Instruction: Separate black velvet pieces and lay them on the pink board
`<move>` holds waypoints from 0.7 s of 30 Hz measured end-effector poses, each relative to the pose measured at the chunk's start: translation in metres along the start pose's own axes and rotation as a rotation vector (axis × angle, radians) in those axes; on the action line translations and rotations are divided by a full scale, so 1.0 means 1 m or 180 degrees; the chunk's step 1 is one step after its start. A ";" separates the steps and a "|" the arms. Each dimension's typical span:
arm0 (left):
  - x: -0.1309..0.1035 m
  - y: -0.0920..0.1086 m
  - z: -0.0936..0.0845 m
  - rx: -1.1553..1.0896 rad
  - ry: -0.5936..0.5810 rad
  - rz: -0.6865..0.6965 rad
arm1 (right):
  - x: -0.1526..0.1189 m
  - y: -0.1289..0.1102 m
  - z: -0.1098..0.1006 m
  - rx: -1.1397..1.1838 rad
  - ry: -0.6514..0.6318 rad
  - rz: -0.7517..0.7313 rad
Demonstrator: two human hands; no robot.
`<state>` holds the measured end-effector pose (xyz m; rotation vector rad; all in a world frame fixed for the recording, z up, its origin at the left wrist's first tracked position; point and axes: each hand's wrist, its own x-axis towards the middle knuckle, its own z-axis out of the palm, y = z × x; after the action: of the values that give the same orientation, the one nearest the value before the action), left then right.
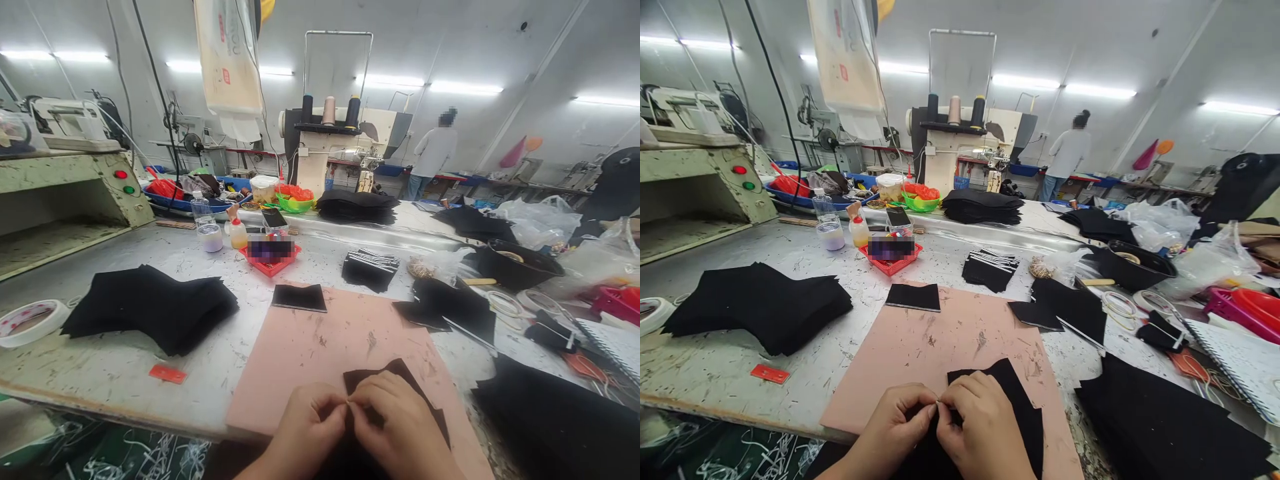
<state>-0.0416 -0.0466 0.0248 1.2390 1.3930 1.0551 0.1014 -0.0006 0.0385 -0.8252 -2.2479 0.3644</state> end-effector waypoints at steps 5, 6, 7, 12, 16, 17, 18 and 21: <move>-0.001 0.003 0.000 0.0006 -0.0062 0.0010 | 0.001 0.004 -0.009 0.0531 -0.0551 0.0613; -0.001 0.004 0.000 0.0009 -0.0075 0.0034 | 0.000 0.004 -0.010 0.0621 -0.0580 0.0685; -0.001 0.005 -0.001 0.0010 -0.0082 0.0057 | 0.000 0.004 -0.010 0.0680 -0.0583 0.0712; -0.001 0.005 -0.002 0.0087 -0.0084 0.0129 | -0.003 0.004 -0.011 0.0318 -0.0344 0.0302; -0.001 0.003 0.001 0.0302 -0.0068 0.0247 | -0.003 0.002 -0.007 -0.0009 -0.0091 -0.0113; 0.000 0.003 0.001 0.0358 -0.0060 0.0278 | -0.003 0.000 -0.004 -0.0074 0.0063 -0.0168; 0.000 0.003 0.002 0.0415 -0.0056 0.0296 | -0.003 -0.001 0.000 -0.0160 0.0268 -0.0216; 0.000 0.002 0.002 0.0467 -0.0077 0.0267 | -0.006 -0.003 0.011 -0.0489 0.0840 -0.0370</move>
<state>-0.0389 -0.0461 0.0266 1.4228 1.4313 1.0055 0.0951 -0.0070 0.0292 -0.7676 -2.0815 0.0252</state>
